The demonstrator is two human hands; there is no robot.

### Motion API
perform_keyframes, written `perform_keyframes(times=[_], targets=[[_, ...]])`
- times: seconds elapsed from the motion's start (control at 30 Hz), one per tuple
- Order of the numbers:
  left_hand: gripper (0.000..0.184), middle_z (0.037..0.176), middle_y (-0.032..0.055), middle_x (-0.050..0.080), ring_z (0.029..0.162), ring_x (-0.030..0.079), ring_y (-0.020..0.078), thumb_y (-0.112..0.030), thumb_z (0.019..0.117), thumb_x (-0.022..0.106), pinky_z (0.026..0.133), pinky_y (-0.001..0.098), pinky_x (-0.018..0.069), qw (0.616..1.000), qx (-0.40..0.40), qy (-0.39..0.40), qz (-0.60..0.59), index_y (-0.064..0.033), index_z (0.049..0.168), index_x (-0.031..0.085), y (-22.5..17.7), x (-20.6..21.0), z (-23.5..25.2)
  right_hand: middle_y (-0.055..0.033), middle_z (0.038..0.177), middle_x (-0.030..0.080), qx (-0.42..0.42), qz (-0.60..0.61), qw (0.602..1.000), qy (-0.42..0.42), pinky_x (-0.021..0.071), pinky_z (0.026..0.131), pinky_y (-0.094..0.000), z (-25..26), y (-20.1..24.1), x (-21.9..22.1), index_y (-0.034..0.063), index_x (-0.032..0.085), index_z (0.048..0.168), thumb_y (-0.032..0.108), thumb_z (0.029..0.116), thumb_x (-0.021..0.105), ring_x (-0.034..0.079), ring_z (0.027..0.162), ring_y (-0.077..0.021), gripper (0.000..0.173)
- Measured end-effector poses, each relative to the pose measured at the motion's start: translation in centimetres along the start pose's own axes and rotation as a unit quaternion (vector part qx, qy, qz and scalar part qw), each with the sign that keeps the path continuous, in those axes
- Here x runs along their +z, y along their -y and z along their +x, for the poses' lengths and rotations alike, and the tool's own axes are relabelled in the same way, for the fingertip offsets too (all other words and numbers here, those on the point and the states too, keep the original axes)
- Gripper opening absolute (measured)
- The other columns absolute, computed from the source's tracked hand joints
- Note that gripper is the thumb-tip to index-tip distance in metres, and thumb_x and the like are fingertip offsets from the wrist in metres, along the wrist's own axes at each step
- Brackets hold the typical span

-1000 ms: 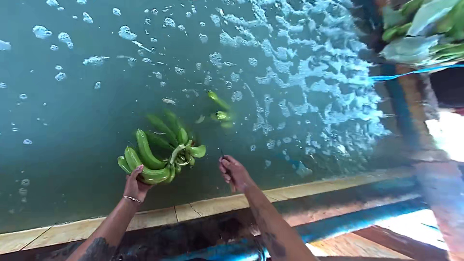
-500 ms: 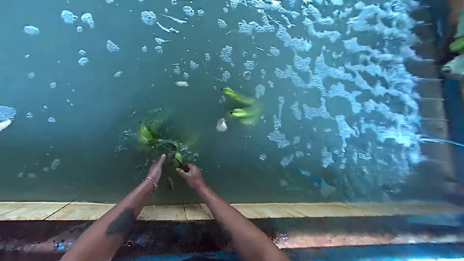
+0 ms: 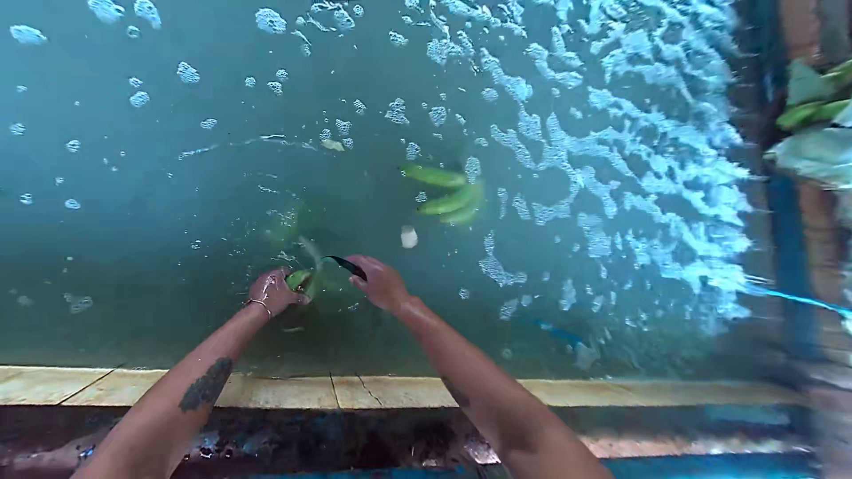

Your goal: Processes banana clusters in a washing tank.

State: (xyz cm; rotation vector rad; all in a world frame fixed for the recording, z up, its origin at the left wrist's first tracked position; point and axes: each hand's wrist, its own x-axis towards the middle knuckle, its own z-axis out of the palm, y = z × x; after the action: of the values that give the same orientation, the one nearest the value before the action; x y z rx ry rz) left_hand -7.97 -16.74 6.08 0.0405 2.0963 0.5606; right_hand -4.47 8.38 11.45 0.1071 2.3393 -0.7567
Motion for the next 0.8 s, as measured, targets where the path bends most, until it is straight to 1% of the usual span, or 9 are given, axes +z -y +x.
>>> perform_keyframes(times=[0.07, 0.17, 0.27, 0.47, 0.57, 0.63, 0.7, 0.77, 0.8], targets=[[0.067, 0.126, 0.0210, 0.065, 0.122, 0.060, 0.0399, -0.044, 0.0768, 0.089, 0.102, 0.0634, 0.0462, 0.999, 0.021, 0.009, 0.030, -0.0064, 0.127, 0.064, -0.1, -0.9, -0.5, -0.0153, 0.136, 0.064, -0.033, -0.066, 0.997, -0.003, 0.0537, 0.096, -0.0585, 0.6, 1.1, -0.5, 0.0234, 0.053, 0.151, 0.018, 0.1040, 0.059, 0.067, 0.116, -0.0369, 0.047], [0.061, 0.124, 0.0185, 0.065, 0.122, 0.059, 0.0382, -0.041, 0.0759, 0.090, 0.100, 0.0633, 0.0473, 0.997, 0.026, 0.019, 0.069, -0.0085, 0.122, 0.066, 0.2, -2.5, -2.0, -0.0152, 0.125, 0.069, -0.093, -0.109, 0.990, -0.008, 0.0557, 0.089, -0.0582, 1.7, 2.0, -0.5, 0.0280, 0.059, 0.145, 0.014, 0.1016, 0.061, 0.070, 0.105, -0.0371, 0.046], [0.058, 0.125, 0.0143, 0.065, 0.126, 0.056, 0.0359, -0.040, 0.0752, 0.091, 0.101, 0.0610, 0.0473, 0.994, 0.032, 0.014, 0.108, -0.0099, 0.119, 0.067, 1.0, -4.1, -3.3, -0.0154, 0.121, 0.070, -0.151, -0.127, 0.980, 0.025, 0.0548, 0.089, -0.0587, 2.7, 3.2, -0.4, 0.0284, 0.063, 0.141, 0.011, 0.1006, 0.062, 0.069, 0.103, -0.0374, 0.044], [0.055, 0.120, 0.0093, 0.067, 0.122, 0.057, 0.0336, -0.040, 0.0729, 0.092, 0.097, 0.0589, 0.0491, 0.984, 0.075, -0.007, 0.159, -0.0114, 0.114, 0.069, 2.1, -6.5, -3.7, -0.0124, 0.124, 0.070, -0.196, -0.170, 0.964, 0.057, 0.0531, 0.095, -0.0549, 3.2, 6.1, 0.3, 0.0305, 0.066, 0.138, 0.009, 0.1021, 0.059, 0.067, 0.111, -0.0348, 0.043], [0.055, 0.122, 0.0077, 0.067, 0.124, 0.056, 0.0333, -0.039, 0.0724, 0.093, 0.098, 0.0584, 0.0493, 0.977, 0.115, -0.028, 0.180, -0.0135, 0.115, 0.071, 3.3, -7.2, -2.8, -0.0170, 0.124, 0.068, -0.173, -0.188, 0.965, 0.051, 0.0533, 0.094, -0.0550, 2.5, 8.3, 0.4, 0.0231, 0.066, 0.138, 0.007, 0.1035, 0.054, 0.066, 0.111, -0.0377, 0.040], [0.046, 0.121, 0.0115, 0.068, 0.122, 0.058, 0.0364, -0.033, 0.0778, 0.090, 0.098, 0.0613, 0.0490, 0.974, 0.126, -0.081, 0.171, -0.0113, 0.113, 0.071, 4.2, -8.8, -3.2, -0.0221, 0.125, 0.066, -0.106, -0.212, 0.970, 0.048, 0.0537, 0.093, -0.0562, 0.9, 11.2, -2.2, 0.0137, 0.062, 0.140, 0.006, 0.1047, 0.051, 0.066, 0.111, -0.0408, 0.038], [0.042, 0.120, 0.0211, 0.068, 0.119, 0.061, 0.0452, -0.026, 0.0818, 0.088, 0.094, 0.0698, 0.0490, 0.960, 0.106, -0.194, 0.170, -0.0075, 0.116, 0.071, 8.1, -12.3, -4.4, -0.0230, 0.123, 0.068, -0.087, -0.216, 0.972, -0.038, 0.0559, 0.086, -0.0584, -0.1, 11.8, -7.8, 0.0154, 0.060, 0.144, 0.007, 0.1027, 0.053, 0.069, 0.107, -0.0420, 0.043], [0.058, 0.122, 0.0262, 0.065, 0.120, 0.058, 0.0504, -0.027, 0.0735, 0.094, 0.098, 0.0730, 0.0451, 0.930, 0.060, -0.284, 0.224, -0.0086, 0.122, 0.068, 15.6, -16.6, -5.3, -0.0235, 0.130, 0.065, -0.055, -0.183, 0.972, -0.137, 0.0529, 0.091, -0.0631, 0.1, 8.9, -14.4, 0.0199, 0.053, 0.151, 0.015, 0.1043, 0.055, 0.065, 0.114, -0.0445, 0.047], [0.077, 0.132, 0.0303, 0.058, 0.127, 0.051, 0.0540, -0.025, 0.0676, 0.097, 0.104, 0.0740, 0.0401, 0.926, 0.020, -0.298, 0.230, -0.0119, 0.135, 0.061, 18.8, -18.4, -6.1, -0.0253, 0.134, 0.062, -0.029, -0.157, 0.972, -0.174, 0.0501, 0.094, -0.0666, 0.4, 7.1, -17.3, 0.0186, 0.049, 0.153, 0.017, 0.1030, 0.059, 0.063, 0.118, -0.0471, 0.051]])
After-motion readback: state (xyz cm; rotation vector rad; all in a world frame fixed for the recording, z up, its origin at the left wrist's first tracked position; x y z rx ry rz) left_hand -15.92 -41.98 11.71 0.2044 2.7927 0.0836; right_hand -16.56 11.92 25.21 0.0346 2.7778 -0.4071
